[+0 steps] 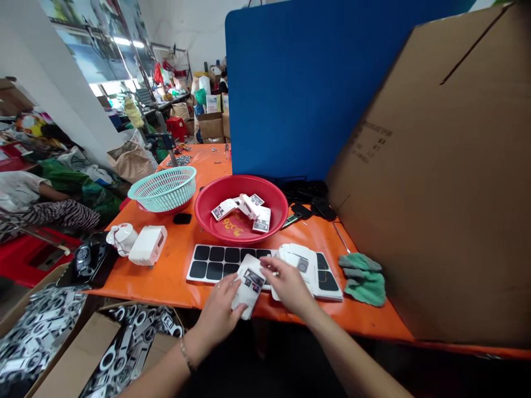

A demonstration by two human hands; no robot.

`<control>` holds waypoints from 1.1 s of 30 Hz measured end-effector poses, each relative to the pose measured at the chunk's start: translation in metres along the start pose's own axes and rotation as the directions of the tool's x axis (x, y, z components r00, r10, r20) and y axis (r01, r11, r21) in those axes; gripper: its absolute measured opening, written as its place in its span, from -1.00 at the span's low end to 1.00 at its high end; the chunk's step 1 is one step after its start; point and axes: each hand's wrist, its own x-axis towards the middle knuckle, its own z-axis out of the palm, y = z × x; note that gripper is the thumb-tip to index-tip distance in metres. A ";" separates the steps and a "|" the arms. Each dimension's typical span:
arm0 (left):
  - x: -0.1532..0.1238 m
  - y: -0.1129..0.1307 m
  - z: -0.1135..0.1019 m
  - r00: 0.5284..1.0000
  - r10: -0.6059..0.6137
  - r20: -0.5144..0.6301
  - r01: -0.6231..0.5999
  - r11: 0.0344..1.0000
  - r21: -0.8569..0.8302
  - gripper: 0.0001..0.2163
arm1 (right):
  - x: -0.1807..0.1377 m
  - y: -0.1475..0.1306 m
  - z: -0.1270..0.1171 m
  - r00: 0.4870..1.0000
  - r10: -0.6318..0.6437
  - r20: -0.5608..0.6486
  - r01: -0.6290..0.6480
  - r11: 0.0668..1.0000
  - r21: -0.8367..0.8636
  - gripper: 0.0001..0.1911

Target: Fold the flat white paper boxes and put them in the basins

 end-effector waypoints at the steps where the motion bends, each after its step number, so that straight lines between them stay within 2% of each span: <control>1: -0.003 -0.004 0.009 0.999 0.027 0.031 -0.029 0.998 0.063 -0.56 | -0.002 0.006 0.011 1.000 0.008 0.018 -0.006 0.998 -0.069 -0.72; 5: -0.010 -0.013 0.029 0.994 0.088 0.058 -0.099 0.973 0.210 -0.54 | -0.002 0.014 0.039 0.997 0.072 0.033 -0.061 0.963 -0.263 -0.72; 9: -0.011 -0.020 0.029 0.989 0.126 0.083 -0.144 0.955 0.260 -0.55 | 0.012 0.005 0.037 0.991 0.110 0.082 -0.077 0.941 -0.329 -0.95; 11: -0.012 -0.021 0.028 0.985 0.144 0.093 -0.165 0.946 0.279 -0.55 | 0.014 0.000 0.032 0.989 0.103 0.107 -0.065 0.948 -0.312 -0.88; 14: -0.011 -0.015 0.025 0.977 0.205 0.060 -0.213 0.919 0.331 -0.52 | 0.010 -0.004 0.022 0.985 0.087 0.146 -0.054 0.975 -0.217 -0.84; 18: 0.006 0.005 0.011 0.944 0.310 -0.109 -0.235 0.869 0.435 -0.43 | 0.000 -0.011 0.005 0.963 0.097 0.253 -0.105 0.994 0.018 -0.86; 20: 0.020 0.015 0.000 0.912 0.366 -0.187 -0.254 0.860 0.444 -0.43 | -0.005 -0.018 -0.003 0.949 0.104 0.297 -0.147 0.981 0.126 -0.81; 22: 0.032 0.024 -0.013 0.887 0.409 -0.215 -0.307 0.869 0.389 -0.45 | -0.011 -0.025 -0.009 0.931 0.105 0.348 -0.218 0.928 0.302 -0.71; 25: 0.041 0.032 -0.029 0.865 0.467 -0.186 -0.412 0.870 0.270 -0.49 | -0.024 -0.032 -0.015 0.885 0.073 0.460 -0.356 0.742 0.568 -0.60; 27: 0.040 0.034 -0.035 0.855 0.498 -0.144 -0.459 0.856 0.237 -0.50 | -0.031 -0.031 -0.018 0.843 0.063 0.534 -0.436 0.662 0.609 -0.59; 31: 0.029 0.036 -0.038 0.871 0.492 -0.002 -0.479 0.849 0.224 -0.51 | -0.038 -0.022 -0.021 0.796 0.057 0.603 -0.495 0.635 0.593 -0.58; 33: 0.025 0.038 -0.037 0.901 0.428 0.077 -0.435 0.882 0.180 -0.60 | -0.039 -0.019 -0.020 0.792 0.027 0.610 -0.463 0.676 0.572 -0.56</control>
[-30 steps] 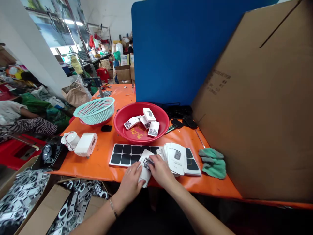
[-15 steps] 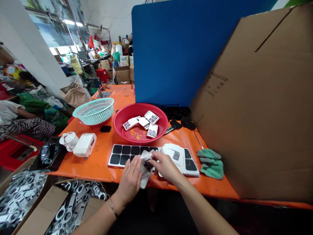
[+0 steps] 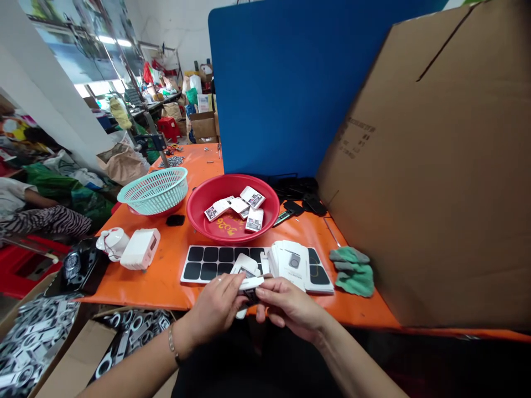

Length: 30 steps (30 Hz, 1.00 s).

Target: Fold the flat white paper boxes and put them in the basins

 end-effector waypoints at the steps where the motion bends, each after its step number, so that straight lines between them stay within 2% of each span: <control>1: 0.000 0.002 -0.001 0.998 -0.039 0.053 0.042 0.998 -0.050 -0.66 | 0.001 0.001 0.001 1.000 -0.009 0.002 0.009 0.998 -0.057 -0.55; 4: 0.006 0.009 -0.003 0.969 -0.172 0.179 0.215 0.940 -0.264 -0.73 | 0.003 0.004 0.008 0.993 -0.096 -0.067 0.078 0.970 -0.232 -0.52; 5: 0.009 0.011 -0.003 0.954 -0.239 0.179 0.287 0.897 -0.336 -0.74 | 0.004 0.005 0.011 0.975 -0.176 -0.136 0.134 0.953 -0.273 -0.54; 6: 0.012 0.014 -0.003 0.933 -0.323 0.156 0.359 0.839 -0.409 -0.75 | 0.004 0.007 0.014 0.929 -0.286 -0.233 0.205 0.926 -0.317 -0.56; 7: 0.015 0.018 -0.001 0.899 -0.420 0.122 0.423 0.761 -0.492 -0.75 | 0.004 0.010 0.017 0.844 -0.408 -0.348 0.273 0.886 -0.375 -0.57; 9: 0.019 0.026 0.004 0.794 -0.601 0.098 0.491 0.537 -0.686 -0.70 | 0.003 0.014 0.020 0.617 -0.587 -0.524 0.338 0.799 -0.497 -0.41; 10: 0.019 0.031 0.008 0.742 -0.660 0.119 0.486 0.408 -0.772 -0.68 | 0.002 0.015 0.020 0.560 -0.610 -0.560 0.345 0.787 -0.512 -0.31; 11: 0.019 0.035 0.012 0.702 -0.695 0.155 0.463 0.280 -0.841 -0.67 | 0.001 0.016 0.021 0.567 -0.592 -0.573 0.352 0.803 -0.481 -0.26; 13: 0.018 0.042 0.018 0.650 -0.718 0.249 0.421 0.068 -0.905 -0.66 | -0.001 0.016 0.020 0.671 -0.508 -0.540 0.377 0.861 -0.342 -0.34; 14: 0.017 0.045 0.019 0.639 -0.714 0.288 0.409 -0.002 -0.912 -0.65 | -0.002 0.016 0.019 0.723 -0.471 -0.506 0.383 0.882 -0.273 -0.43; 16: 0.015 0.046 0.017 0.647 -0.684 0.336 0.394 -0.077 -0.916 -0.66 | -0.005 0.015 0.016 0.797 -0.419 -0.435 0.374 0.908 -0.189 -0.52; 19: 0.010 0.044 0.010 0.701 -0.635 0.326 0.364 -0.074 -0.928 -0.54 | -0.009 0.020 0.011 0.869 -0.341 -0.360 0.313 0.940 -0.135 -0.38; 21: 0.003 0.043 0.008 0.705 -0.636 0.313 0.363 -0.056 -0.930 -0.40 | -0.012 0.028 0.008 0.864 -0.332 -0.379 0.307 0.943 -0.127 -0.28; 23: -0.007 0.043 0.010 0.684 -0.661 0.308 0.380 -0.037 -0.924 -0.39 | -0.014 0.039 0.008 0.854 -0.342 -0.391 0.313 0.940 -0.138 -0.34; 26: -0.022 0.044 0.018 0.668 -0.678 0.306 0.419 0.003 -0.908 -0.46 | -0.019 0.053 0.009 0.881 -0.319 -0.350 0.277 0.947 -0.166 -0.48; 30: -0.035 0.040 0.021 0.660 -0.614 0.433 0.515 -0.050 -0.855 -0.61 | -0.028 0.060 0.009 0.940 -0.231 -0.251 0.184 0.963 -0.196 -0.57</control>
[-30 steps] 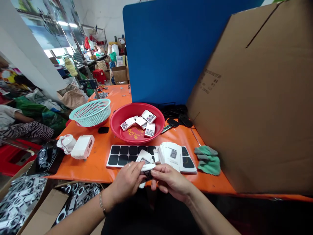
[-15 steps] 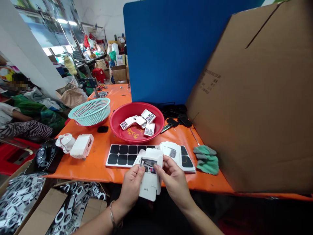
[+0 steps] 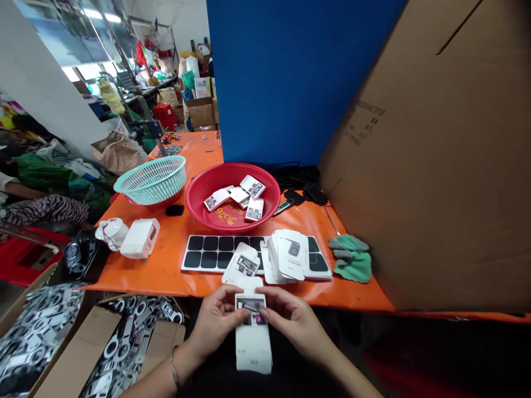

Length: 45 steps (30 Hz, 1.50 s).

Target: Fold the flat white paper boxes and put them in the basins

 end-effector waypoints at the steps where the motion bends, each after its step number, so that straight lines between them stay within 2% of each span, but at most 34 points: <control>1: 0.000 0.001 -0.003 0.999 -0.031 0.027 0.031 0.999 0.021 -0.65 | -0.002 -0.001 0.000 0.999 0.017 0.032 -0.016 1.000 -0.027 -0.62; 3: 0.000 0.005 -0.008 0.997 -0.037 0.067 0.030 0.994 0.103 -0.65 | -0.003 -0.004 0.000 0.998 0.019 0.061 -0.013 0.995 -0.102 -0.69; 5: 0.001 0.013 -0.011 0.996 0.023 0.091 -0.039 0.982 0.183 -0.64 | -0.003 -0.009 0.002 0.998 -0.013 0.059 0.022 0.987 -0.158 -0.69; 8: 0.002 0.027 -0.009 0.994 0.042 0.100 -0.057 0.986 0.156 -0.70 | 0.000 -0.016 0.005 0.999 -0.031 0.030 0.033 0.998 -0.053 -0.71; 11: -0.001 0.041 -0.006 0.994 -0.005 0.105 -0.012 0.987 0.157 -0.59 | -0.001 -0.023 0.006 0.999 0.009 0.047 -0.010 1.000 0.023 -0.50; 14: -0.006 0.055 -0.006 0.989 -0.023 0.147 -0.027 0.943 0.333 -0.70 | -0.003 -0.032 0.004 0.994 0.036 0.103 -0.025 0.994 -0.106 -0.68; 17: -0.010 0.063 -0.006 0.978 -0.090 0.186 0.021 0.938 0.345 -0.72 | -0.005 -0.039 0.006 0.994 0.057 0.093 -0.045 0.991 -0.127 -0.72; 19: -0.011 0.065 -0.003 0.983 -0.101 0.151 0.047 0.945 0.324 -0.73 | -0.004 -0.043 0.009 0.995 0.085 0.058 -0.081 0.995 -0.061 -0.71; 22: -0.007 0.064 0.003 0.997 -0.049 0.060 0.026 0.942 0.334 -0.77 | 0.000 -0.046 0.016 0.992 0.123 0.010 -0.123 0.992 0.042 -0.68; 24: -0.005 0.064 0.004 0.998 -0.044 0.049 0.026 0.950 0.311 -0.77 | 0.003 -0.047 0.019 0.991 0.133 -0.011 -0.132 0.989 0.069 -0.68; 27: -0.005 0.064 0.000 0.993 -0.060 0.100 0.026 0.950 0.312 -0.78 | 0.002 -0.045 0.018 0.988 0.155 -0.007 -0.153 0.984 0.091 -0.71; 29: -0.009 0.064 -0.004 0.987 -0.025 0.157 -0.034 0.932 0.361 -0.78 | -0.002 -0.041 0.016 0.988 0.157 0.000 -0.157 0.985 0.076 -0.73; 32: -0.019 0.060 -0.007 0.970 0.061 0.234 -0.159 0.888 0.432 -0.80 | -0.015 -0.035 0.012 0.995 0.095 -0.005 -0.095 0.995 -0.028 -0.71; 34: -0.025 0.055 -0.006 0.965 0.096 0.245 -0.201 0.869 0.452 -0.83 | -0.023 -0.033 0.011 0.998 0.050 0.029 -0.045 0.990 -0.134 -0.72; 37: -0.026 0.049 -0.007 0.976 0.094 0.194 -0.173 0.878 0.445 -0.83 | -0.022 -0.037 0.007 0.994 0.048 0.098 -0.020 0.963 -0.269 -0.76; 40: -0.011 0.047 -0.017 0.989 0.145 -0.004 -0.133 0.916 0.379 -0.75 | 0.005 -0.057 -0.004 0.997 0.075 0.023 -0.069 0.978 -0.196 -0.66; 41: -0.002 0.045 -0.022 0.973 0.208 -0.102 -0.157 0.917 0.366 -0.70 | 0.019 -0.065 -0.008 0.997 0.068 -0.047 -0.073 0.989 -0.129 -0.58; 43: 0.015 0.038 -0.032 0.895 0.377 -0.239 -0.247 0.864 0.438 -0.63 | 0.047 -0.078 -0.017 0.975 -0.083 -0.208 0.079 0.997 -0.025 -0.39; 44: 0.023 0.032 -0.036 0.859 0.457 -0.229 -0.285 0.801 0.526 -0.62 | 0.060 -0.080 -0.020 0.959 -0.151 -0.238 0.143 0.988 -0.054 -0.35; 45: 0.030 0.023 -0.038 0.842 0.514 -0.167 -0.314 0.717 0.622 -0.63 | 0.070 -0.079 -0.020 0.952 -0.197 -0.235 0.162 0.974 -0.161 -0.38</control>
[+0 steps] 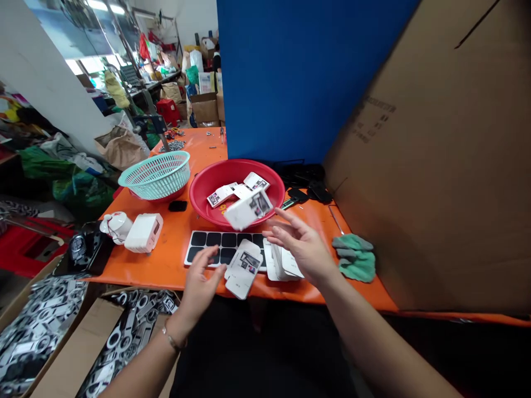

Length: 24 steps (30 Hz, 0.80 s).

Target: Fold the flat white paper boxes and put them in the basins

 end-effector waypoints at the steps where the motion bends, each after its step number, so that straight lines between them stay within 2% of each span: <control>1: 0.000 -0.010 0.006 0.995 0.076 0.061 -0.082 0.991 0.102 -0.63 | 0.007 0.006 0.004 0.999 -0.021 0.028 0.024 0.990 -0.141 -0.47; 3: -0.006 -0.028 0.021 0.958 0.158 0.240 -0.220 0.939 0.263 -0.57 | 0.011 0.024 0.016 0.995 0.021 0.101 0.026 0.898 -0.440 -0.66; 5: -0.015 -0.044 0.035 0.922 0.174 0.345 -0.306 0.875 0.376 -0.49 | 0.007 0.047 0.031 0.992 0.072 0.107 0.005 0.809 -0.588 -0.76; 9: -0.025 -0.060 0.047 0.897 0.213 0.388 -0.390 0.795 0.465 -0.45 | -0.003 0.072 0.054 0.990 0.137 0.035 -0.064 0.655 -0.753 -0.64; 13: -0.024 -0.061 0.044 0.887 0.244 0.391 -0.423 0.769 0.479 -0.47 | -0.001 0.069 0.059 0.990 0.138 0.006 -0.073 0.559 -0.826 -0.70; 15: -0.024 -0.061 0.043 0.885 0.248 0.395 -0.429 0.763 0.483 -0.48 | 0.004 0.065 0.057 0.990 0.143 0.001 -0.078 0.545 -0.835 -0.72; 18: -0.024 -0.062 0.044 0.884 0.243 0.398 -0.430 0.756 0.494 -0.48 | 0.013 0.062 0.052 0.987 0.158 0.022 -0.074 0.575 -0.815 -0.81; 22: -0.027 -0.064 0.045 0.883 0.239 0.405 -0.435 0.740 0.513 -0.49 | 0.016 0.058 0.049 0.984 0.162 0.075 -0.054 0.671 -0.740 -0.96; 24: -0.028 -0.061 0.043 0.877 0.262 0.402 -0.453 0.731 0.511 -0.47 | 0.013 0.057 0.048 0.977 0.188 0.097 -0.075 0.737 -0.672 -0.95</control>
